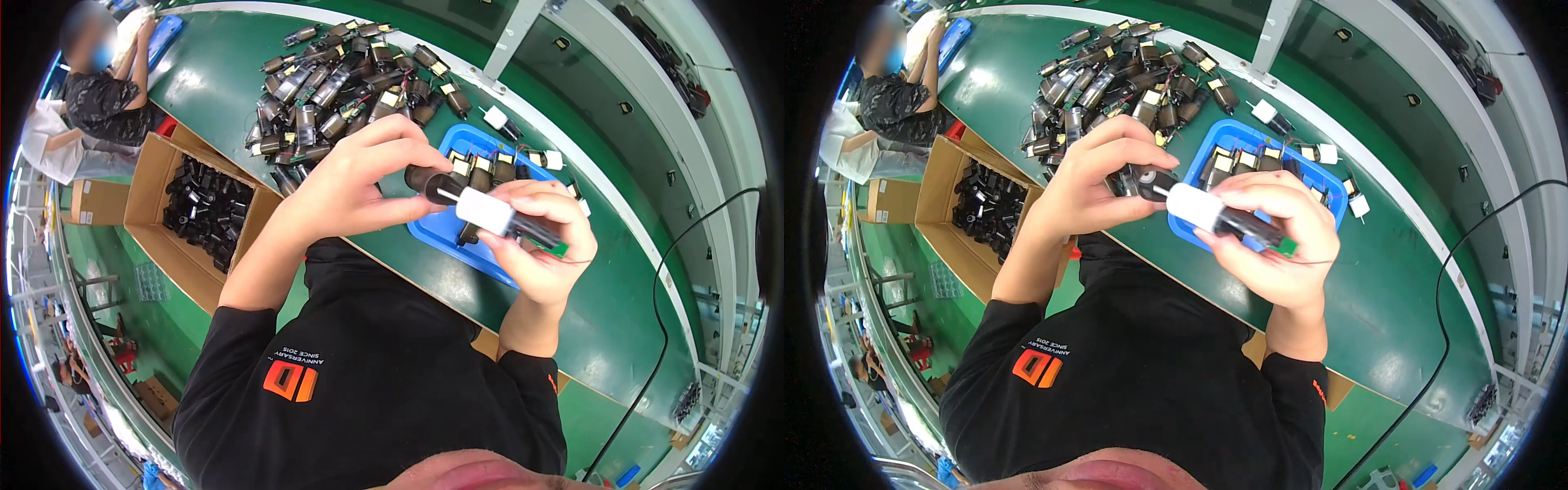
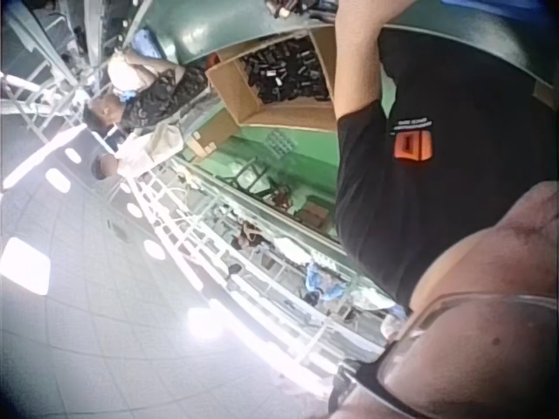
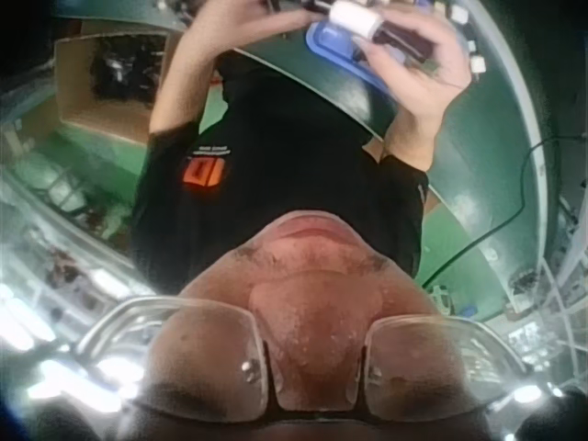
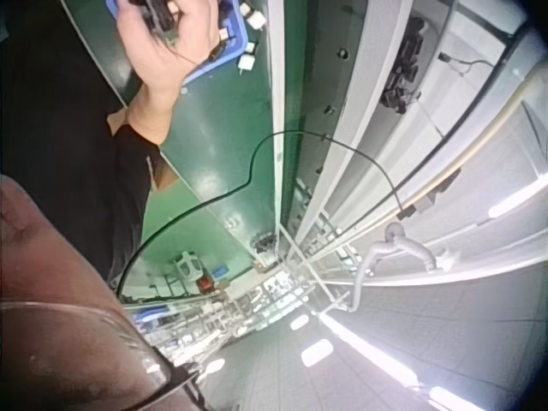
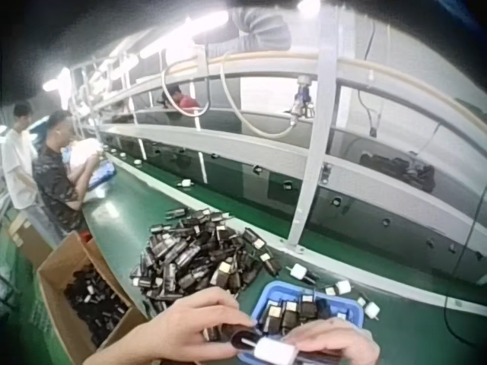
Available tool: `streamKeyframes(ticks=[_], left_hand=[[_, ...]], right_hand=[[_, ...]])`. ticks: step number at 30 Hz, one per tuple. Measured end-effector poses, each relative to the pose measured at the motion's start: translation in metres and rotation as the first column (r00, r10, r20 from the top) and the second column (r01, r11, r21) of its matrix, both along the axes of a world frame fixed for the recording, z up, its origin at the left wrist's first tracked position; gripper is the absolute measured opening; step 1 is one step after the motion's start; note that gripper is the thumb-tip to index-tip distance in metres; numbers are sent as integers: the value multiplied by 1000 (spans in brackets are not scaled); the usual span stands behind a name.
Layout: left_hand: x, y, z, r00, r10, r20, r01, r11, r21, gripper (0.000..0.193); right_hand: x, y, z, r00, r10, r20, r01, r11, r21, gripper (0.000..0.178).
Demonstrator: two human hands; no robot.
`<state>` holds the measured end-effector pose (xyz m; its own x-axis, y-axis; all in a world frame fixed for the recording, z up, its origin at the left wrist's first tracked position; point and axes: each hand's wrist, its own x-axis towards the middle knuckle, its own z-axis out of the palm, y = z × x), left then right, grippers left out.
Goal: The worker is assembling electronic components, specifically attaching white plastic pieces and circuit boards to black cylindrical housings on a factory assembly line.
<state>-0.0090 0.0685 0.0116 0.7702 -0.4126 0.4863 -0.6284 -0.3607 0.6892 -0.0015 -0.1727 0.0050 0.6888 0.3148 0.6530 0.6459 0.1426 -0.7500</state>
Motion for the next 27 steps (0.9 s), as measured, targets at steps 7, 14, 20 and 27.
streamKeyframes(ticks=[7,14,20,27], left_hand=[[0,-2,-6,999,-26,31,19,978,207,49],[-1,-5,-15,982,-152,-113,160,985,63,53],[2,-5,-13,972,-175,-158,179,984,9,54],[4,4,-12,929,-198,-312,214,977,19,52]], right_hand=[[-12,1,14,996,-88,35,95,942,-322,33],[3,0,-4,956,-51,-289,11,990,-139,34],[9,8,-15,887,16,-461,11,998,57,37],[14,16,-22,868,61,-493,-24,996,81,36]])
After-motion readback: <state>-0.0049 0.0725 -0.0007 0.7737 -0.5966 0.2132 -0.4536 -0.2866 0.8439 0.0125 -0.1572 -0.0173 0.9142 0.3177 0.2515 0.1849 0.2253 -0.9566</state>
